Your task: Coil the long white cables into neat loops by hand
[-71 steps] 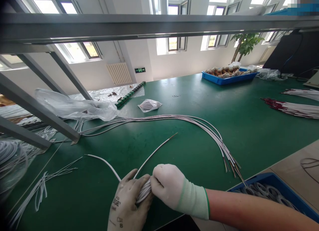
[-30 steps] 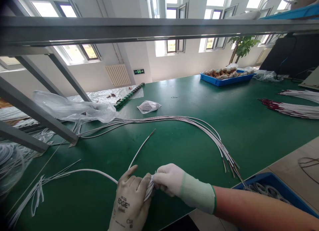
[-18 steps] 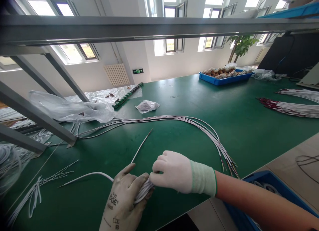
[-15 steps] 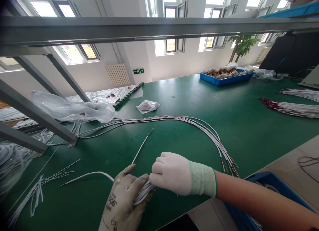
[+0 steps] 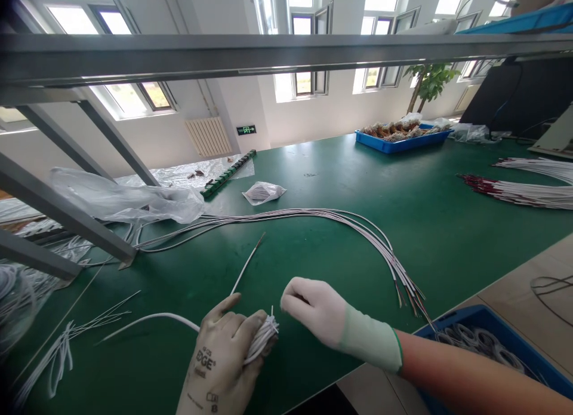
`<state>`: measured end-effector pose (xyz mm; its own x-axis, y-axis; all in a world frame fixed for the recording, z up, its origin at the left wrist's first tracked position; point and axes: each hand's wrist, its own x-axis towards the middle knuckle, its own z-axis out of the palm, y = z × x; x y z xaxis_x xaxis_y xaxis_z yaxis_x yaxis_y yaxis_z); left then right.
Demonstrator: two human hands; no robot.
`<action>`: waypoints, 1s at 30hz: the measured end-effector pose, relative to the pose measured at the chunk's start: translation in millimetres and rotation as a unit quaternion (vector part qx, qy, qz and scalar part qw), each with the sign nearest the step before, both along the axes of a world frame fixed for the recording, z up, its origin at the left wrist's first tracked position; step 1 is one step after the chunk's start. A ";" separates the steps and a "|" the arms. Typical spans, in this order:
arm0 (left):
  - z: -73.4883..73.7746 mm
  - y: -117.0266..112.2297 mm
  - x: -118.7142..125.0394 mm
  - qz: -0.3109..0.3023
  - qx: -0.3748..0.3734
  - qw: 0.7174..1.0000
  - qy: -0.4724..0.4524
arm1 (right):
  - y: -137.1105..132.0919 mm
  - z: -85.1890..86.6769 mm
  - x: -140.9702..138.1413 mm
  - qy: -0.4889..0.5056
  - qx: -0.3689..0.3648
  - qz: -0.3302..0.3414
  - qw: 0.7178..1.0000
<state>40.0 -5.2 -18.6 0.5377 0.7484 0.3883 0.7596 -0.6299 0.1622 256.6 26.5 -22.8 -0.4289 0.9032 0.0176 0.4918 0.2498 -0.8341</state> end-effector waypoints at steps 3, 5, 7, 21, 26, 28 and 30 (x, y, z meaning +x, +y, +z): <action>4.9 -1.0 -7.9 0.005 -0.015 0.999 -0.051 | 1.5 6.0 7.3 -0.123 0.282 0.100 0.946; 6.1 -0.8 -10.7 -0.001 -0.016 0.998 -0.054 | 3.9 10.0 7.1 -0.200 0.380 0.165 0.888; 7.1 -0.7 -11.7 -0.016 -0.013 0.999 -0.051 | 6.8 14.0 5.5 -0.228 0.432 0.175 0.855; 5.4 0.0 4.7 -0.031 0.104 0.989 0.101 | -8.9 0.8 -23.6 -0.118 0.158 0.025 0.980; 1.9 5.4 6.0 -0.014 0.132 0.985 0.110 | -8.4 -8.5 -31.1 -0.013 -0.116 -0.016 0.993; 3.1 5.9 2.7 -0.013 0.087 0.994 0.058 | -5.6 -4.2 -23.3 0.032 -0.124 -0.022 0.992; 4.4 6.0 -1.5 -0.012 0.046 0.999 0.002 | -2.8 1.5 -13.0 0.055 -0.026 -0.034 0.998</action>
